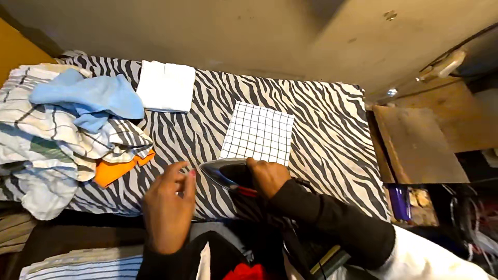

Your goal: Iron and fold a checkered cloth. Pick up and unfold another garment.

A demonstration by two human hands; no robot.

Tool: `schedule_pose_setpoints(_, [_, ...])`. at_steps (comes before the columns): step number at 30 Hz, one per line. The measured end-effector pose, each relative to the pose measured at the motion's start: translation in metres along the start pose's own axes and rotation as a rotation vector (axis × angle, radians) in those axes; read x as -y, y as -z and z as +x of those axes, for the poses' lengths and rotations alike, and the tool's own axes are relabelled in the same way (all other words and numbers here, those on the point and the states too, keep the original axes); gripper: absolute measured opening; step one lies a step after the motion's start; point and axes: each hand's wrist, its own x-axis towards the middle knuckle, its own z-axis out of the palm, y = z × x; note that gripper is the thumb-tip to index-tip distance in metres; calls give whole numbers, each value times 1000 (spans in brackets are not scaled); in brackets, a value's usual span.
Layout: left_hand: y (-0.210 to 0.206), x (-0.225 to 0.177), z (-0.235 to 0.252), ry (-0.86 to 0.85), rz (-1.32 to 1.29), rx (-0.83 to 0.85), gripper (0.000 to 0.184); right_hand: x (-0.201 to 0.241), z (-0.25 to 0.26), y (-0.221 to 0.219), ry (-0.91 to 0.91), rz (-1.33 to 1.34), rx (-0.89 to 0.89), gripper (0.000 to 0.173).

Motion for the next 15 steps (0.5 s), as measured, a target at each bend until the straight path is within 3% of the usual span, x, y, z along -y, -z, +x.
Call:
schedule_pose_setpoints(4, [-22,-35,-8,-217,-205,87,24,-13,23,19,15,-20,-15,33])
schedule_pose_setpoints(10, [-53,6,-32,-213,-161,151,24,-92,48,41,-315,38,-186,35])
schedule_pose_setpoints(12, [-76,-1,-36,-278,-156,214,23,-78,44,39,-196,32,-117,39])
schedule_pose_setpoints(15, [-108,-8,-41,-398,-49,306,38,-39,46,26,109,-22,-138,31])
